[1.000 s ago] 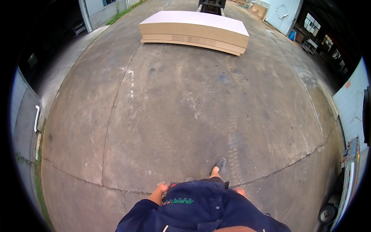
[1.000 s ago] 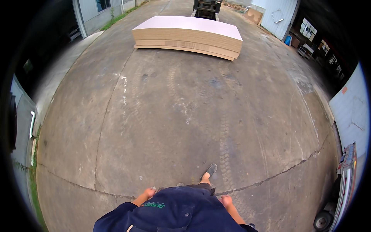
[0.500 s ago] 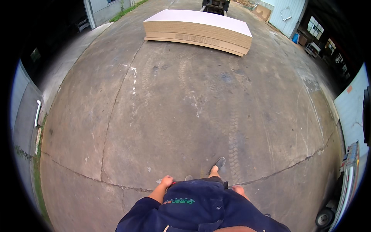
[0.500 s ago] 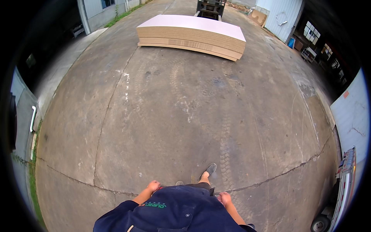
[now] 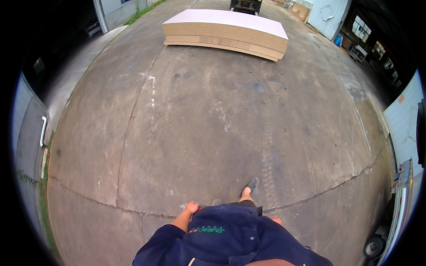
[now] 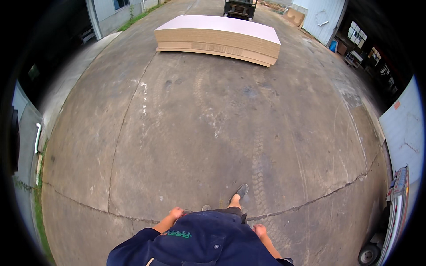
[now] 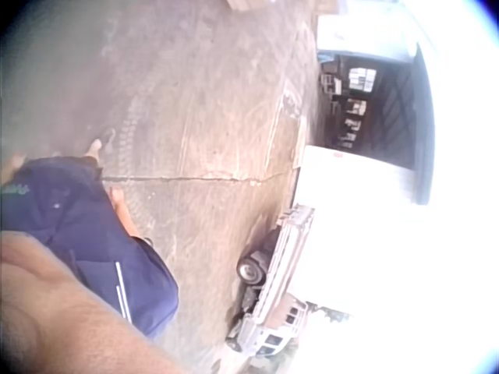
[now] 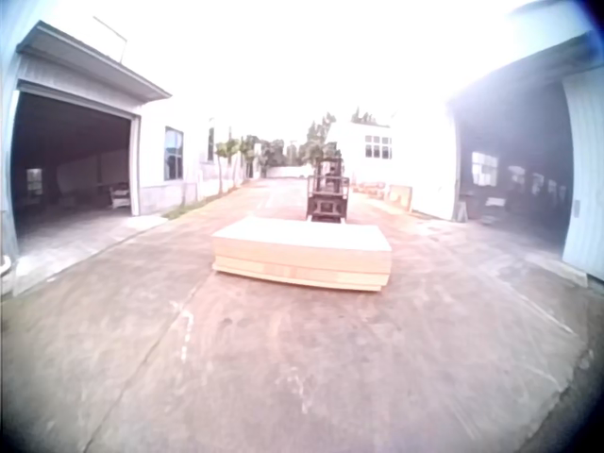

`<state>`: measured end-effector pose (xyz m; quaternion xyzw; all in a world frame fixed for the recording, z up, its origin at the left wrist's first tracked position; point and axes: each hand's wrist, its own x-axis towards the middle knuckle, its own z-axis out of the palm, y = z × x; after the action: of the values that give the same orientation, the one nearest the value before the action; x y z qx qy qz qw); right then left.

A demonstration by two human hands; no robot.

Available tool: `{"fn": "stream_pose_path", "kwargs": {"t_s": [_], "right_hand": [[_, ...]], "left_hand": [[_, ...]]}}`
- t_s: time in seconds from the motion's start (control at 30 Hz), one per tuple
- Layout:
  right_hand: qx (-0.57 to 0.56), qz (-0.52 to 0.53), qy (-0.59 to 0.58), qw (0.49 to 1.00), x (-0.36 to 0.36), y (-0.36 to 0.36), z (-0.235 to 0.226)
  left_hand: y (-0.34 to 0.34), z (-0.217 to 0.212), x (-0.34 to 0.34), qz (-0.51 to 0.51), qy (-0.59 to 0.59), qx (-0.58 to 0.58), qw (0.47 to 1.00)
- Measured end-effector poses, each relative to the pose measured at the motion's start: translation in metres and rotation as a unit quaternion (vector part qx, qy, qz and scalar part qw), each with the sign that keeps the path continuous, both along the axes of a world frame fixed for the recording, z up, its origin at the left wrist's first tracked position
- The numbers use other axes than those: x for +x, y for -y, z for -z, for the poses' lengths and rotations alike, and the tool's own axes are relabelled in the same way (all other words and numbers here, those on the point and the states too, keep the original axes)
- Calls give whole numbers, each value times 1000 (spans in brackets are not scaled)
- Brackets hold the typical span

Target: The person picks up large flat boards from a stack and places them onto a hand truck. They then push the hand truck carrying the boards across the warehouse floor and out the door into an outdoor area.

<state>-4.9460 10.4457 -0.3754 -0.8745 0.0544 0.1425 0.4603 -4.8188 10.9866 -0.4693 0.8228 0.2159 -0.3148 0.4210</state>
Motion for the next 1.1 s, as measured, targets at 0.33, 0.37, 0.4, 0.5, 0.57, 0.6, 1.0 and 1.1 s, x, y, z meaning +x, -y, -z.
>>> {"fn": "stream_pose_path", "kwargs": {"t_s": [0.33, 0.37, 0.4, 0.5, 0.57, 0.6, 1.0, 1.1], "right_hand": [[16, 29, -47, 998, 35, -19, -53], [14, 41, -54, 998, 34, -20, -58], [13, 50, -61, 997, 35, -21, -62], [12, 54, -74, 996, 38, -20, -62], [17, 46, -68, 996, 39, -19, -61], [22, 48, -69, 996, 42, -21, -64], [218, 319, -129, 913, 143, -50, -191], [249, 294, 30, 922, 201, -48, -298]], "left_hand": [[-5, 6, 2, -14, -56, -20, 998], [-1, -2, 5, -10, -56, -23, 998], [1, -11, 6, -9, -56, -24, 998], [6, -39, 9, -28, -58, -28, 998], [3, -29, 8, -31, -54, -29, 998], [2, -26, 8, -34, -52, -28, 998], [9, -41, 18, -17, -60, -26, 998], [18, -53, 36, 49, -54, -18, 997]]}}
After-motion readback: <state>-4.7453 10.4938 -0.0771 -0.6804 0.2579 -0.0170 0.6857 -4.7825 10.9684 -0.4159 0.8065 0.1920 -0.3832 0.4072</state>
